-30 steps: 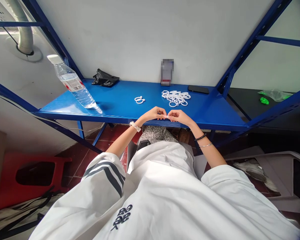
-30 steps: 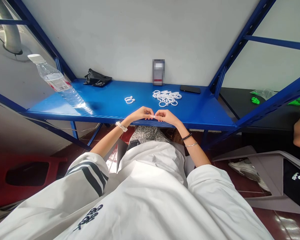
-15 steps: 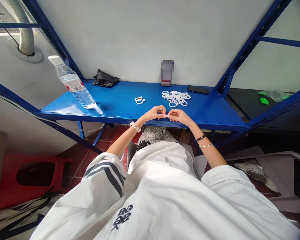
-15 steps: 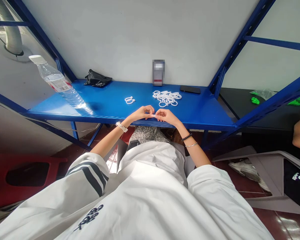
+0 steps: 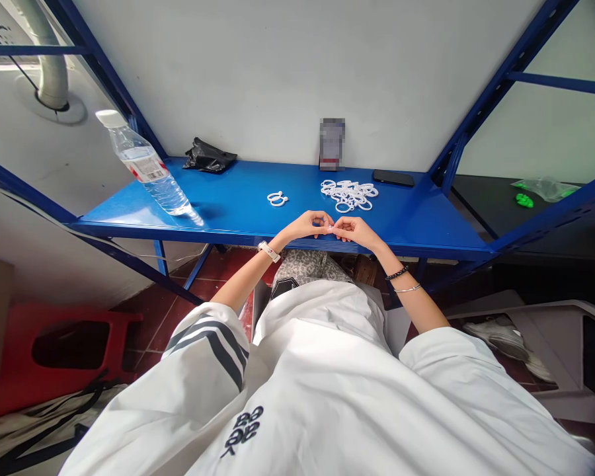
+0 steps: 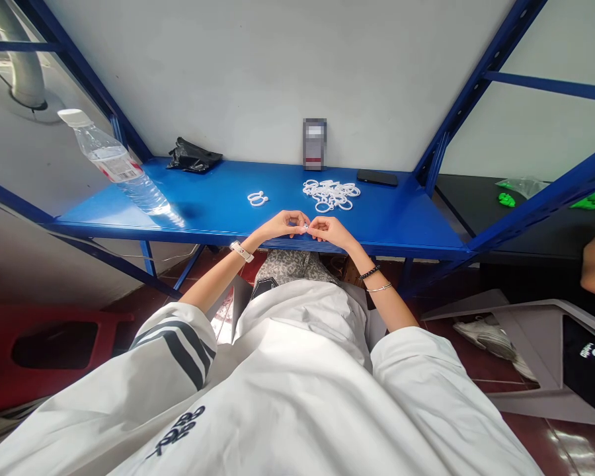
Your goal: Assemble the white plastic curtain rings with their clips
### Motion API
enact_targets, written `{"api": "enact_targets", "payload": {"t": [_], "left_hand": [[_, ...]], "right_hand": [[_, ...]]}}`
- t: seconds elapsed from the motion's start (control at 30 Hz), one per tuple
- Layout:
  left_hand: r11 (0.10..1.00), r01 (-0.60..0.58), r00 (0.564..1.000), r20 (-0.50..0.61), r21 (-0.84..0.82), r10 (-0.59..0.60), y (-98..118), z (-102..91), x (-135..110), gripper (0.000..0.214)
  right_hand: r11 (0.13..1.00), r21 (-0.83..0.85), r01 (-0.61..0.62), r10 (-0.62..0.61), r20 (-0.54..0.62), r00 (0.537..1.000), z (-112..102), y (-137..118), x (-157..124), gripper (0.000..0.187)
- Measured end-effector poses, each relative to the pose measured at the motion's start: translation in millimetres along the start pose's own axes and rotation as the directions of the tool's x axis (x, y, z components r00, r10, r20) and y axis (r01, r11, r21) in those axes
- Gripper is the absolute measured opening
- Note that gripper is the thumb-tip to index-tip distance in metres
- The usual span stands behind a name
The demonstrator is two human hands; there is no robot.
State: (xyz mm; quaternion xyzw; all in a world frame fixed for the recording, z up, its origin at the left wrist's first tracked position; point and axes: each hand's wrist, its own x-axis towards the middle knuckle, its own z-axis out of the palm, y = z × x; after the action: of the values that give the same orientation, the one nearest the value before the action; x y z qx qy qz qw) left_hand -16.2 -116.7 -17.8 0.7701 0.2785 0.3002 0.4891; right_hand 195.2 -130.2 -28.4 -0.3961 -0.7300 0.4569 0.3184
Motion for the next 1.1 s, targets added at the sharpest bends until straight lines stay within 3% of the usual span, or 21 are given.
{"api": "enact_targets", "payload": {"t": [0.4, 0.63, 0.87, 1.1], "left_hand": [[0.999, -0.028, 0.999, -0.015, 0.025, 0.028, -4.6, -0.1, 2.0, 0.050], [0.998, -0.044, 0.990, -0.132, 0.040, 0.049, -21.9, -2.1, 8.2, 0.049], [0.997, -0.066, 0.985, -0.161, -0.032, 0.060, -20.4, -3.7, 7.5, 0.049], [0.988, -0.067, 0.992, -0.117, -0.140, 0.051, -16.1, -3.1, 5.7, 0.049]], "right_hand": [[0.999, 0.008, 0.035, -0.036, 0.059, 0.998, -3.8, 0.5, -1.4, 0.046], [0.999, -0.006, 0.039, -0.038, 0.059, 0.998, -4.4, 7.2, 1.3, 0.050], [0.999, -0.027, 0.039, -0.041, -0.043, 0.998, -2.2, 5.7, 1.4, 0.044], [0.999, -0.025, 0.029, -0.029, 0.014, 0.999, -2.2, 7.5, 3.3, 0.057]]}}
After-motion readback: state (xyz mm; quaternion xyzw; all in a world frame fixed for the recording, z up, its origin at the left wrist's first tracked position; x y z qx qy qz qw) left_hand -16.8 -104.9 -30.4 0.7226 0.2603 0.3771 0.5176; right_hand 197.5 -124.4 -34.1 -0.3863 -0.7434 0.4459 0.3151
